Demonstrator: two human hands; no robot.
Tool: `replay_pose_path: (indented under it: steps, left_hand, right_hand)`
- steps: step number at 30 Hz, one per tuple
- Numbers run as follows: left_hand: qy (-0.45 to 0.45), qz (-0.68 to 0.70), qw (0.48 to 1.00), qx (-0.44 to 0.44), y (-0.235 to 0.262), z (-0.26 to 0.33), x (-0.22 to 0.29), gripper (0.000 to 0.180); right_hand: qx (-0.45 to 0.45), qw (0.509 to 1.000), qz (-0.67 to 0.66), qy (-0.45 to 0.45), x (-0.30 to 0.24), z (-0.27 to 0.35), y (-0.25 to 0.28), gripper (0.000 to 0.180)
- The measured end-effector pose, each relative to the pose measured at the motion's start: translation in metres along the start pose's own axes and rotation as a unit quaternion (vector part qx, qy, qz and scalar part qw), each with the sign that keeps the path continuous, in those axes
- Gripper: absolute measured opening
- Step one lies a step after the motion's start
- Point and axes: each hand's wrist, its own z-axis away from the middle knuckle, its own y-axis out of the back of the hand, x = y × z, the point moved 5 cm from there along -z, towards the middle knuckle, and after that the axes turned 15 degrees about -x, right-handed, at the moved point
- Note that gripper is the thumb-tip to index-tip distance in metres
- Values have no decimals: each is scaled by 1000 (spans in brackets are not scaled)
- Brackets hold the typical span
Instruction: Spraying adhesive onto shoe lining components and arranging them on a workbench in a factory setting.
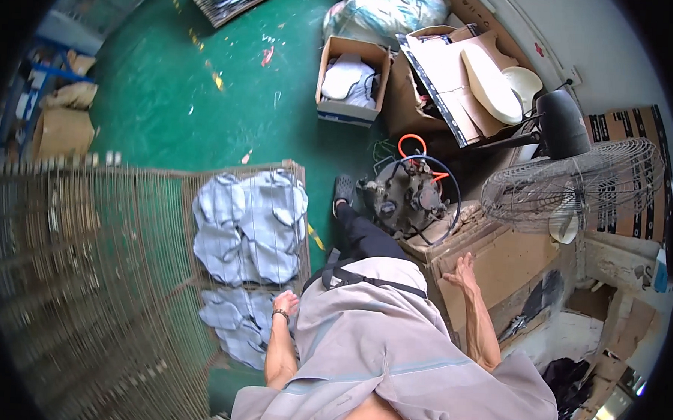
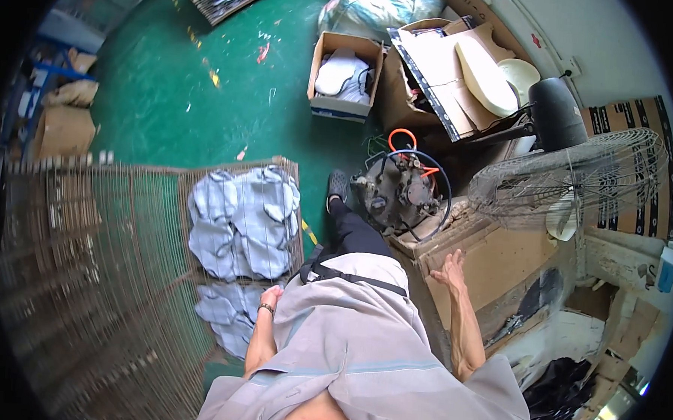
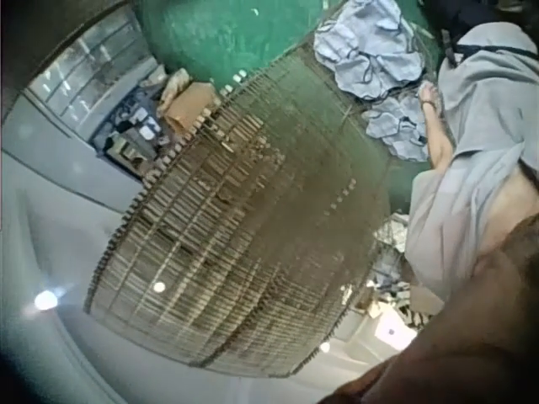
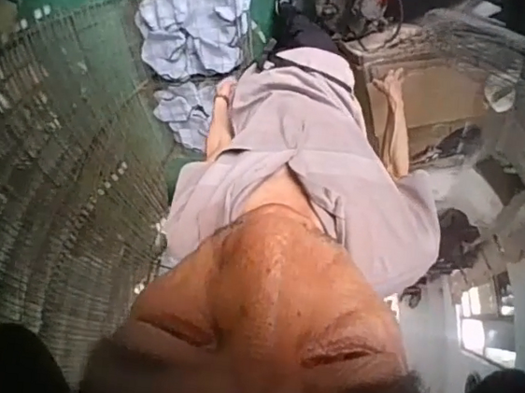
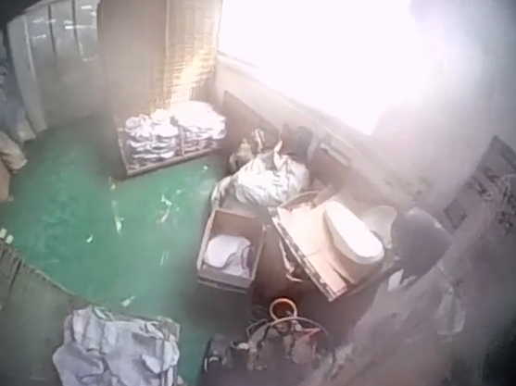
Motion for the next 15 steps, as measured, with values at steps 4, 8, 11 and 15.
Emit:
replay_pose_path:
  steps: [4, 8, 11, 15]
  left_hand:
    - [-8, -34, 999, 18, -10, -15, 121, 32]
    - [-15, -180, 983, -23, -35, -52, 271, 38]
    - [-139, -172, 974, -56, -87, -51, 374, 42]
    - [-175, -246, 948, -96, -159, -42, 486, 46]
  right_hand:
    - [-57, 996, -53, -47, -12, 2, 13, 105]
    - [-102, 988, -61, -100, -15, 4, 13, 106]
    - [-45, 988, -104, -103, -16, 2, 14, 99]
    - [-1, 985, -128, -112, -34, 8, 28, 88]
